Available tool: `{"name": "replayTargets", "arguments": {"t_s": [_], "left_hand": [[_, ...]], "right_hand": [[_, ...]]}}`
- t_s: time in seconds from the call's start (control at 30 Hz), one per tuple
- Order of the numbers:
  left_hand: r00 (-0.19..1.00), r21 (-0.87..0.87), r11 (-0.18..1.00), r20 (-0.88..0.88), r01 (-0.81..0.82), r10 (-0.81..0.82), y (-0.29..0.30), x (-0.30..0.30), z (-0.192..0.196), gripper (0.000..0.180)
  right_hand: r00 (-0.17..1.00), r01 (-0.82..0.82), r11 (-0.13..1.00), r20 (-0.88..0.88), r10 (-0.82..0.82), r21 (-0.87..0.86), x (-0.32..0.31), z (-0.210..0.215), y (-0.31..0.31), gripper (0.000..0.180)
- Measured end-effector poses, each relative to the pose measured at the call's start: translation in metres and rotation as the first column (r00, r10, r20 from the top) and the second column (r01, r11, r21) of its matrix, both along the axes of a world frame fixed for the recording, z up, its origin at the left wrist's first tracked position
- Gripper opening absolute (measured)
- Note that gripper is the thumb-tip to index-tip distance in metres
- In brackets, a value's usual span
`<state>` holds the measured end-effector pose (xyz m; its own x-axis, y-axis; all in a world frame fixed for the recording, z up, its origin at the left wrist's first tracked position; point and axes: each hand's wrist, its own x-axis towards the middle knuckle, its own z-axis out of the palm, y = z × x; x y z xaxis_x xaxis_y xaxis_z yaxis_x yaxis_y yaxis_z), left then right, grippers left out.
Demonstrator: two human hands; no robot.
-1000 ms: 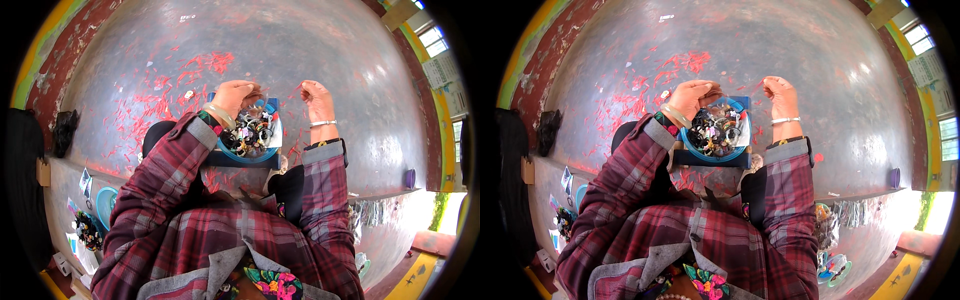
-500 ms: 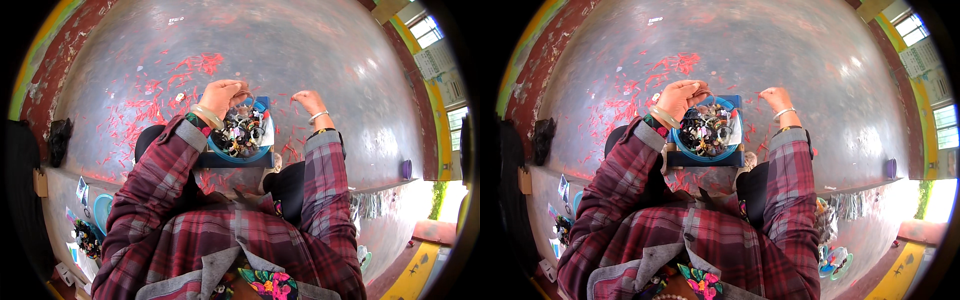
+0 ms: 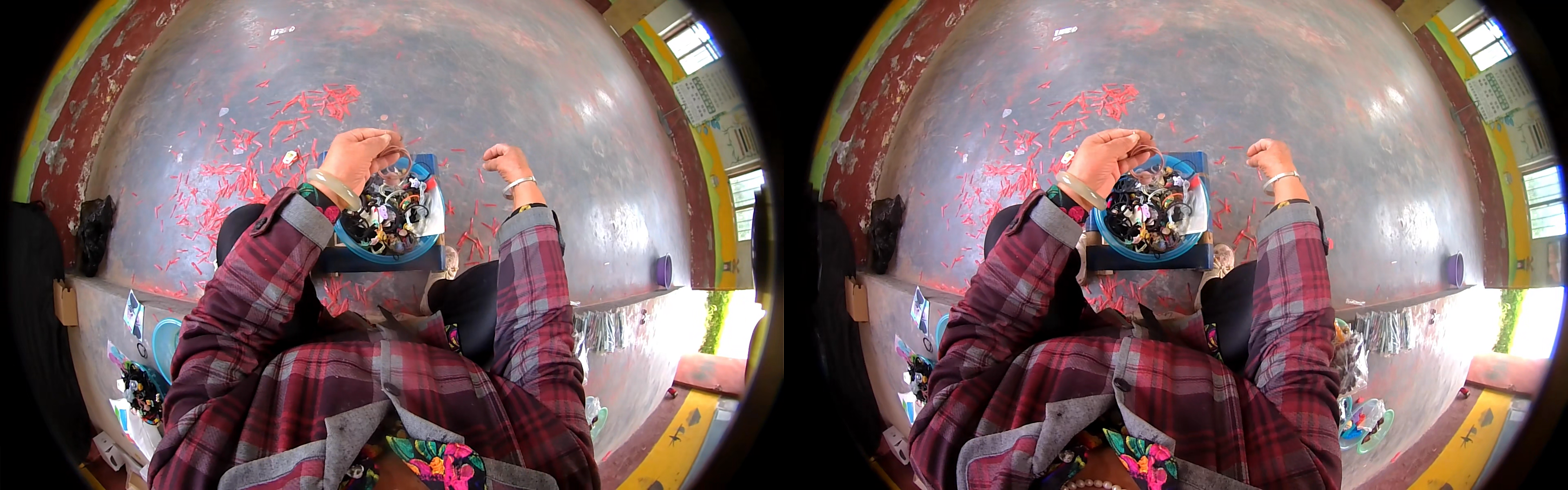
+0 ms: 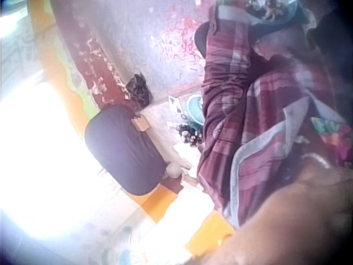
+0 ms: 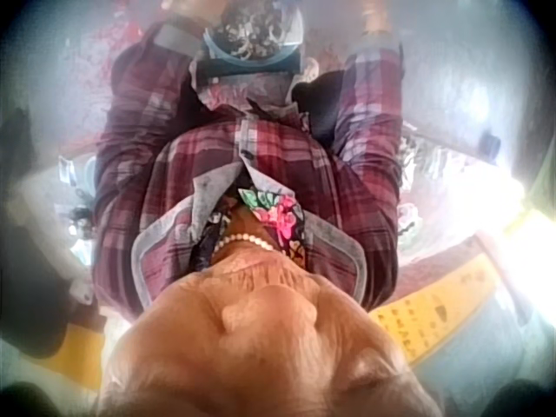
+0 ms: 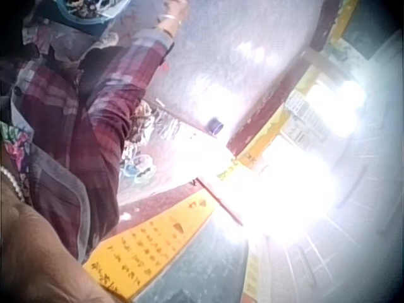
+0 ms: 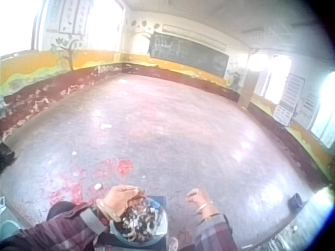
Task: The person sits on the floor and assembles hair accessories by hand. They pick up small plastic clips and hair ties from a blue bowl, attach the clips to the ties, and place the finished items back into the bowl.
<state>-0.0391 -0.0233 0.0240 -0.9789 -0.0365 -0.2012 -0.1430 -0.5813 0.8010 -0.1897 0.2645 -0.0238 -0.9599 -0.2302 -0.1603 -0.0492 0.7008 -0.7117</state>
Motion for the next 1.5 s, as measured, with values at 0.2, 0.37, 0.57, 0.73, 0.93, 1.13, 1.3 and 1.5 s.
{"name": "replayTargets", "arguments": {"t_s": [0.2,0.37,0.57,0.73,0.93,1.13,1.3,1.5], "left_hand": [[1.0,-0.01,1.0,0.007,0.004,-0.004,0.001,-0.001,0.0,0.02],[1.0,-0.024,1.0,0.011,0.018,-0.017,0.003,0.0,0.003,0.02],[1.0,-0.027,0.999,0.015,0.025,-0.025,0.001,0.001,0.001,0.02],[0.996,-0.038,0.997,0.049,0.071,-0.069,0.008,-0.005,0.006,0.02],[0.998,-0.035,0.999,0.053,0.029,-0.027,0.003,0.0,0.003,0.02],[0.998,-0.057,0.997,0.038,0.056,-0.054,0.005,0.002,0.003,0.019],[0.998,-0.038,0.998,0.033,0.049,-0.048,0.007,-0.003,0.002,0.019],[0.998,-0.045,0.998,0.041,0.043,-0.041,0.006,0.002,0.007,0.019]], "right_hand": [[0.999,-0.008,1.0,0.046,0.009,-0.009,0.001,0.005,0.001,0.016],[0.991,-0.004,1.0,0.135,0.006,-0.016,0.005,0.017,-0.005,0.021],[0.974,0.09,0.956,0.224,-0.027,-0.278,0.014,0.029,-0.012,0.039],[0.979,0.106,0.962,0.145,-0.146,0.252,-0.028,-0.034,0.059,0.042],[0.864,0.434,0.854,0.4,-0.305,-0.286,0.002,0.021,0.027,0.042],[0.878,0.376,0.72,0.474,-0.075,-0.583,-0.006,0.016,0.028,0.043],[0.977,0.064,0.83,0.135,-0.165,0.554,-0.038,-0.061,0.059,0.043],[0.894,0.331,0.94,0.346,-0.286,-0.077,-0.005,0.009,0.035,0.037]]}}
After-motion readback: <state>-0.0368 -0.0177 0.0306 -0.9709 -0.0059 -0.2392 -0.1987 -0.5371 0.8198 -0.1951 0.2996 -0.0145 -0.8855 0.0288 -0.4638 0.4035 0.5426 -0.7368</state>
